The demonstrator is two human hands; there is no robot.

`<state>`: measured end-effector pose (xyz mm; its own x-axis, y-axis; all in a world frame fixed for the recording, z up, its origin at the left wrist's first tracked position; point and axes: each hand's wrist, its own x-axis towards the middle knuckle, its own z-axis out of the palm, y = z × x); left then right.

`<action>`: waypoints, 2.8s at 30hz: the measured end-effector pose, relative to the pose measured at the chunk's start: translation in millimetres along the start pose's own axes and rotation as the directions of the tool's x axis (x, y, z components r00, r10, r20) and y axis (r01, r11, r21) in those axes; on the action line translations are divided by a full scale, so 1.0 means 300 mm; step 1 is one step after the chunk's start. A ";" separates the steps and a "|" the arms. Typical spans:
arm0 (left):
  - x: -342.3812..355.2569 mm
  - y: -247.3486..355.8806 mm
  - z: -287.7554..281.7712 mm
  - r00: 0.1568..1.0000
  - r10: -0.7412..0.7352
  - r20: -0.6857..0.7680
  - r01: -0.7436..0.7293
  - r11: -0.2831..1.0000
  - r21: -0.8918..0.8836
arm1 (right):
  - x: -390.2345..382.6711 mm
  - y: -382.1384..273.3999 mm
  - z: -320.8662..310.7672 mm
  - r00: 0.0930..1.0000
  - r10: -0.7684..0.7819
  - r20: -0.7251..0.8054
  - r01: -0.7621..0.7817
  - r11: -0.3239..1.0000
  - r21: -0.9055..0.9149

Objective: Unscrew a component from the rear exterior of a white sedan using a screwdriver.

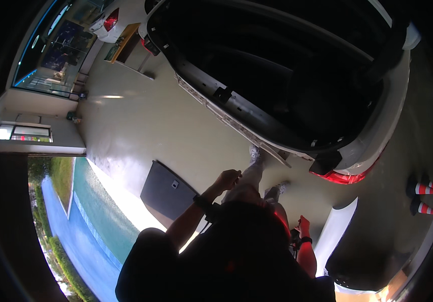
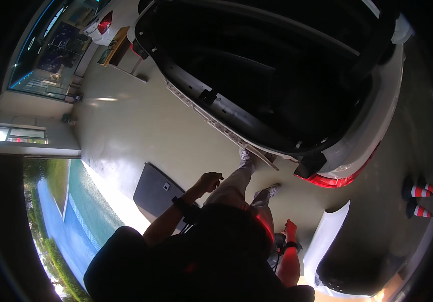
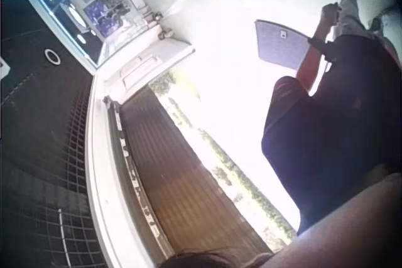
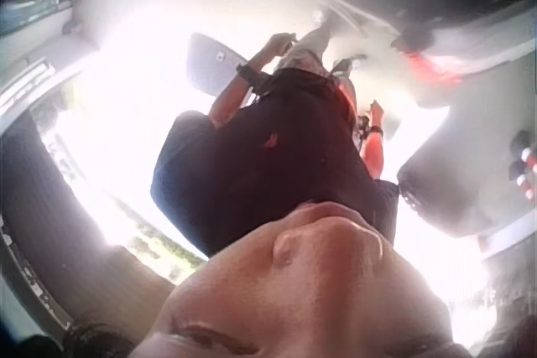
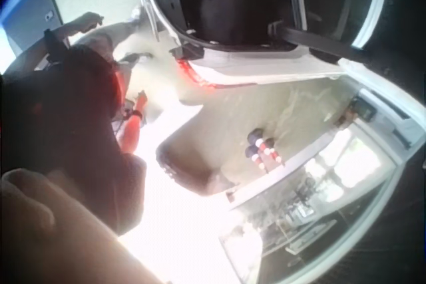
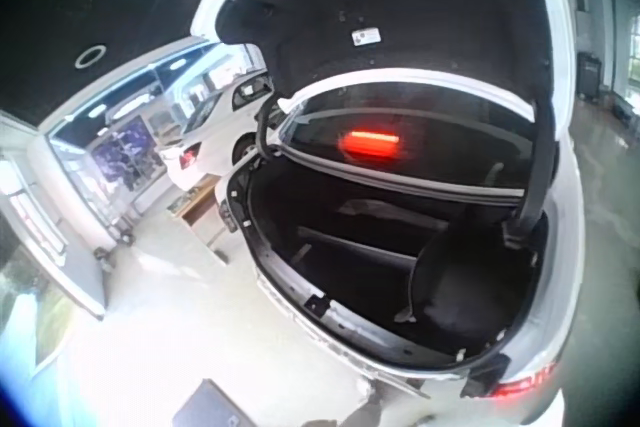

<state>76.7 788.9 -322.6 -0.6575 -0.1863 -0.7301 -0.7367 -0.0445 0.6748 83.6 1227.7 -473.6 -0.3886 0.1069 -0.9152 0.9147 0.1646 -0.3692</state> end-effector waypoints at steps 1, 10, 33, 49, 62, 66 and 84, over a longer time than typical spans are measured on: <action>-0.021 -0.022 0.015 1.000 0.008 0.012 -0.008 1.000 -0.006 | 0.006 0.027 -0.023 0.999 0.024 -0.046 -0.025 1.000 -0.003; -0.087 -0.181 -0.093 0.982 0.104 0.160 -0.047 0.945 -0.324 | 0.006 -0.060 0.084 0.969 -0.242 -0.040 0.241 0.970 -0.035; -0.273 -0.656 -1.034 0.917 0.146 -0.371 -0.347 0.752 -0.561 | -0.235 -0.100 0.920 0.768 -0.305 0.563 0.639 0.412 -0.649; -0.306 -1.188 -1.697 0.672 -0.586 -0.454 -0.130 0.510 -0.850 | 0.029 -0.862 2.311 0.846 -0.244 0.474 0.492 0.699 -0.518; -0.102 -1.242 -1.981 0.604 -0.758 -0.246 -0.381 -0.004 -0.925 | -0.033 -1.244 3.060 0.781 -0.164 0.603 0.559 0.614 -0.557; 0.171 -1.090 -2.424 0.566 -0.678 -0.469 -0.105 0.505 -0.857 | 0.160 -1.239 2.863 0.965 -0.110 0.240 0.229 0.799 -0.556; 1.346 0.710 -4.051 0.853 0.241 -0.462 -0.450 0.787 -0.422 | 0.112 -1.561 3.781 0.788 -0.516 0.335 0.610 0.586 -0.533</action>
<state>-153.3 -488.5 -342.3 -0.6652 -0.6236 -0.4107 -0.2167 -0.3651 0.9054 -231.8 42.0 -515.0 -0.7412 -0.3294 -0.5850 0.2397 0.6841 -0.6889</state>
